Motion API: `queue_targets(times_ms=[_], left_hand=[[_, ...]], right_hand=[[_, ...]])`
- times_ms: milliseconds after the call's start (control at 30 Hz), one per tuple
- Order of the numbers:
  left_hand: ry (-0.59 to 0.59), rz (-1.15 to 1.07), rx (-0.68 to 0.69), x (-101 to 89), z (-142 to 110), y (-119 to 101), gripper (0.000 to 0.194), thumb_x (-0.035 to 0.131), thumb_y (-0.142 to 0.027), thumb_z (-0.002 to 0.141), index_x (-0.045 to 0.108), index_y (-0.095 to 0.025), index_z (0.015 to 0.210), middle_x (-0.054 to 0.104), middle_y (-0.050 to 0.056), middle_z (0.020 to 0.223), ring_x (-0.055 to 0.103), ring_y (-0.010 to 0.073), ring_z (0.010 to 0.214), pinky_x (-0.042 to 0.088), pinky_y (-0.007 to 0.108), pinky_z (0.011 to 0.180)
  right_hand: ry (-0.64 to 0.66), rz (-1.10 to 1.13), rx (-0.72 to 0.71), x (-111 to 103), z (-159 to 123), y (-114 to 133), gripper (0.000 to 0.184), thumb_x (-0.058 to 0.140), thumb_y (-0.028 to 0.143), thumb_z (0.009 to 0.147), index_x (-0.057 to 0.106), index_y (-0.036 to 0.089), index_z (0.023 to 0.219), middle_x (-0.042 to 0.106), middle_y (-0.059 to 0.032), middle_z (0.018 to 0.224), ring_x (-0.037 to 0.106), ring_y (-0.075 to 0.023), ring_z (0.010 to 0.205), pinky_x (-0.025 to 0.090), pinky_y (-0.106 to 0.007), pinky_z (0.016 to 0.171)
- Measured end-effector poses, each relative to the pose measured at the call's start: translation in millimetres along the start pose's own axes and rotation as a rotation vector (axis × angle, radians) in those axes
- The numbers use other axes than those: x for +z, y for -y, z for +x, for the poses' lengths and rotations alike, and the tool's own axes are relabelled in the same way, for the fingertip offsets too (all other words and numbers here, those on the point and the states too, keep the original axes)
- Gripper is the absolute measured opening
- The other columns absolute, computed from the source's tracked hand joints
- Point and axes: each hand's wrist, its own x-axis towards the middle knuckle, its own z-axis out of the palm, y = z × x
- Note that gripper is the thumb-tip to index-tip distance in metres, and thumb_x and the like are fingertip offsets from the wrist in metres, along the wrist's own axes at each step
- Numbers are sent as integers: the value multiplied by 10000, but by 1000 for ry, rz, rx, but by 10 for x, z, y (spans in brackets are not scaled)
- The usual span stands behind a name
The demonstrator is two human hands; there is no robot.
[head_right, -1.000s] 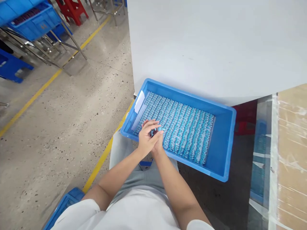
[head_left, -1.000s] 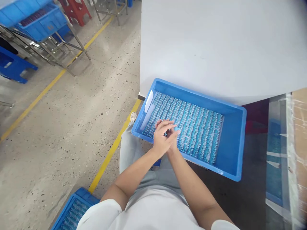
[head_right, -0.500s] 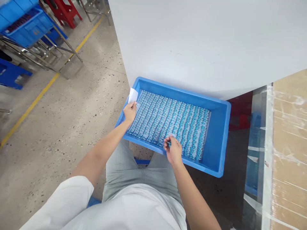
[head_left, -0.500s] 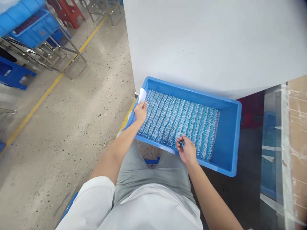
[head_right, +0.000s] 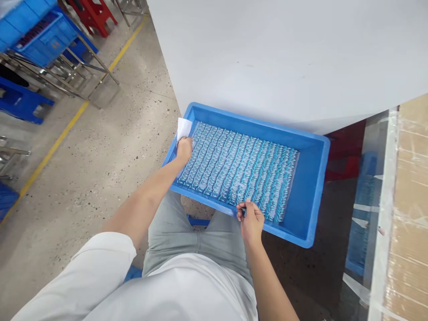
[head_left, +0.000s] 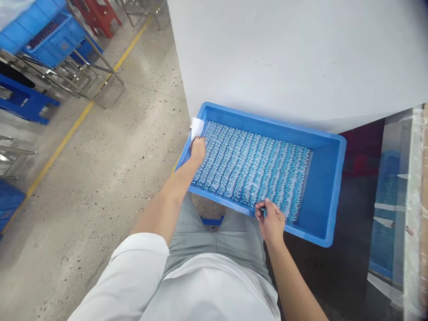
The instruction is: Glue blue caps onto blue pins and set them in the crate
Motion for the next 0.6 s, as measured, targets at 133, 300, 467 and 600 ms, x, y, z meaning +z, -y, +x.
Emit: queue_targets(times_ms=[133, 300, 467, 600], left_hand=[[22, 36, -93, 48, 27, 57, 255, 479, -146, 936, 569, -157, 698, 547, 75, 789, 525, 210, 977, 339, 412, 1021], [2, 55, -176, 94, 11, 53, 276, 462, -140, 942, 566, -146, 686, 562, 80, 765, 526, 221, 1005, 345, 421, 1006], [-24, 71, -188, 99, -1, -34, 275, 433, -218, 982, 603, -100, 800, 606, 108, 866, 539, 201, 1012, 354, 394, 987], [-39, 78, -184, 110, -10, -98, 215, 484, -206, 963, 619, -61, 879, 640, 137, 963, 560, 219, 1013, 374, 459, 976]], right_hand=[[-7, -15, -17, -16, -6, -29, 383, 740, 517, 741, 598, 170, 665, 594, 5, 636, 474, -74, 466, 333, -213, 414], [10, -13, -22, -50, -35, -58, 377, 724, 517, 758, 598, 173, 674, 599, 2, 653, 483, -81, 475, 350, -220, 421], [22, -8, -14, -57, -54, -50, 357, 724, 498, 763, 599, 174, 681, 600, 1, 662, 484, -83, 481, 357, -223, 429], [29, -12, -17, -54, -60, -32, 367, 720, 513, 762, 611, 173, 676, 595, -1, 652, 482, -88, 483, 360, -228, 434]])
